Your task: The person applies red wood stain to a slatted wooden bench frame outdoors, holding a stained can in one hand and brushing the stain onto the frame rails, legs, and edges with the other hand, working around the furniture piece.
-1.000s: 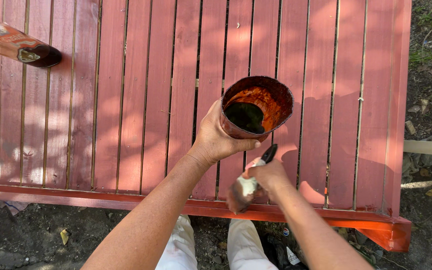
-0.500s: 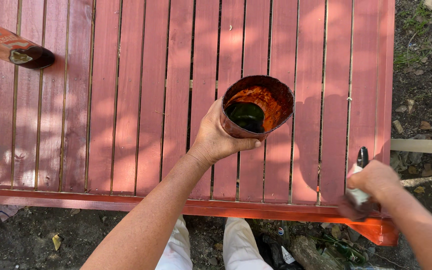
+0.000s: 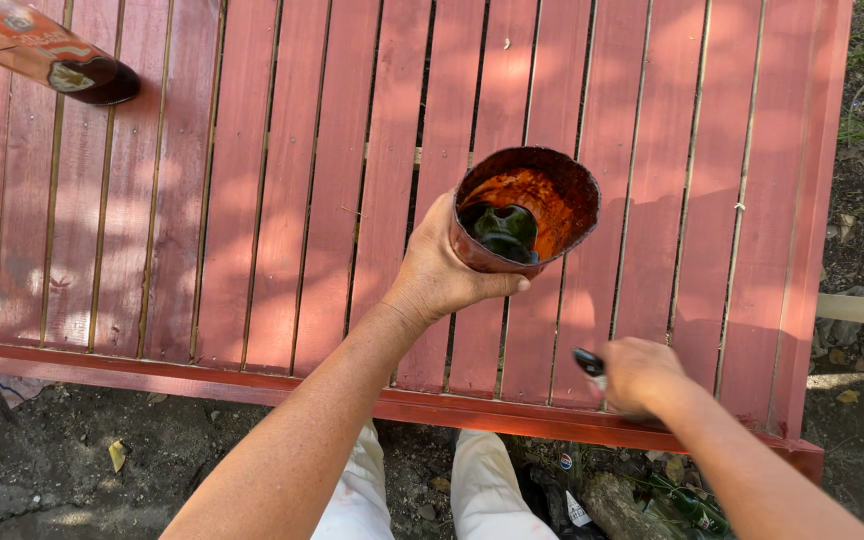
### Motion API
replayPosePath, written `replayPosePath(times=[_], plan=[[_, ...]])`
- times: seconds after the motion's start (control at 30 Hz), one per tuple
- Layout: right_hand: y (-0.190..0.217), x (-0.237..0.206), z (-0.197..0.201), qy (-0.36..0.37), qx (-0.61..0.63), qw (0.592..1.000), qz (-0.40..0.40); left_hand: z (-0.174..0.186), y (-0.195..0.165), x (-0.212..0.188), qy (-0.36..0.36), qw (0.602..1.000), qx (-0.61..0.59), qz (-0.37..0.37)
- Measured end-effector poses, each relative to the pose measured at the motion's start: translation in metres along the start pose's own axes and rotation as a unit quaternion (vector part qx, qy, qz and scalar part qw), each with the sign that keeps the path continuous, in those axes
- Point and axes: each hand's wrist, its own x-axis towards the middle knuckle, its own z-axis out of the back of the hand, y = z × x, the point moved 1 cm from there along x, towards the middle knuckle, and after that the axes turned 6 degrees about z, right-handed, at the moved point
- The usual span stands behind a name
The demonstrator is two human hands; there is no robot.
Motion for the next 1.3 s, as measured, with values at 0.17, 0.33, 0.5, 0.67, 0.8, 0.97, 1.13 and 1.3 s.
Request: replayPosePath(times=[0.17,0.33,0.5,0.67,0.8,0.97,1.13,1.3], plan=[[0.098,-0.011,0.042,-0.003,0.030,0.997,0.075,0.033,-0.001,-0.002,-0.038,0.997,0.011,-0.064],[0.174,-0.016,0.076,-0.041,0.105,0.985,0.131,0.062,-0.001,-0.002,-0.052,0.994,0.010,-0.093],[0.215,-0.014,0.086,-0.092,0.285,0.936,0.185,0.082,-0.004,-0.005,-0.069,0.994,0.036,-0.075],[0.220,-0.008,0.079,-0.109,0.414,0.863,0.269,0.093,-0.007,-0.009,-0.093,0.987,0.106,-0.071],[0.205,-0.005,0.070,-0.064,0.381,0.889,0.246,0.087,-0.006,-0.011,-0.094,0.991,0.096,-0.019],[0.171,-0.006,0.062,-0.045,0.343,0.917,0.199,0.076,-0.008,-0.008,-0.072,0.993,0.084,-0.049],[0.123,-0.005,0.048,-0.058,0.329,0.925,0.182,0.061,-0.006,-0.006,-0.048,0.997,0.030,-0.058],[0.058,0.008,0.020,-0.077,0.300,0.937,0.164,0.034,-0.002,-0.001,-0.050,0.996,0.039,-0.066]])
